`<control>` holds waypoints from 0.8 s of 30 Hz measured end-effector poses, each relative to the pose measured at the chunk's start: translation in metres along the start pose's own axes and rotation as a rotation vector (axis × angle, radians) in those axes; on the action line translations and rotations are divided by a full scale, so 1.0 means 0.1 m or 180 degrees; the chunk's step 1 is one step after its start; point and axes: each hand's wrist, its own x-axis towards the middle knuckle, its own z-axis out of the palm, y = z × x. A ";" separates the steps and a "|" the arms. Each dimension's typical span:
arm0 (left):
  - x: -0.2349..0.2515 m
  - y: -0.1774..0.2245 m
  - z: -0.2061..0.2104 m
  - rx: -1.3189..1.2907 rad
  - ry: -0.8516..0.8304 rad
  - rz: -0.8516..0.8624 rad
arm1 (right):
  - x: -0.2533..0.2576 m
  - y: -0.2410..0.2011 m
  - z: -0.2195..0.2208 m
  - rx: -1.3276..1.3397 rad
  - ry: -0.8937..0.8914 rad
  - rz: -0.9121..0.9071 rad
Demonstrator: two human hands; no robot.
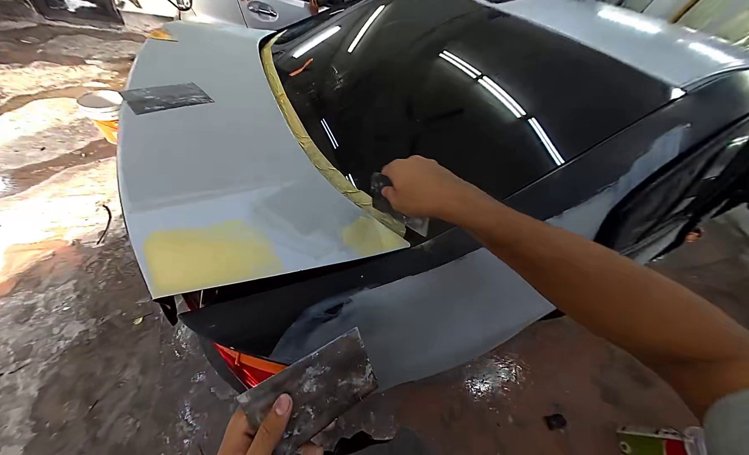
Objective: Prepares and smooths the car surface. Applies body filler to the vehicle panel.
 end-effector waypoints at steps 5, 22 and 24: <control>-0.03 -0.16 0.06 0.0040 -0.0194 0.0007 | 0.10 -0.31 -0.03 -0.0315 -0.0297 0.0019; -0.10 -0.31 0.00 -0.0016 -0.0097 -0.0528 | -0.32 0.07 0.08 -0.0799 -0.0832 0.0052; -0.11 -0.32 0.01 0.0033 -0.0114 -0.0585 | -0.34 0.15 0.02 -0.0811 -0.0703 0.0073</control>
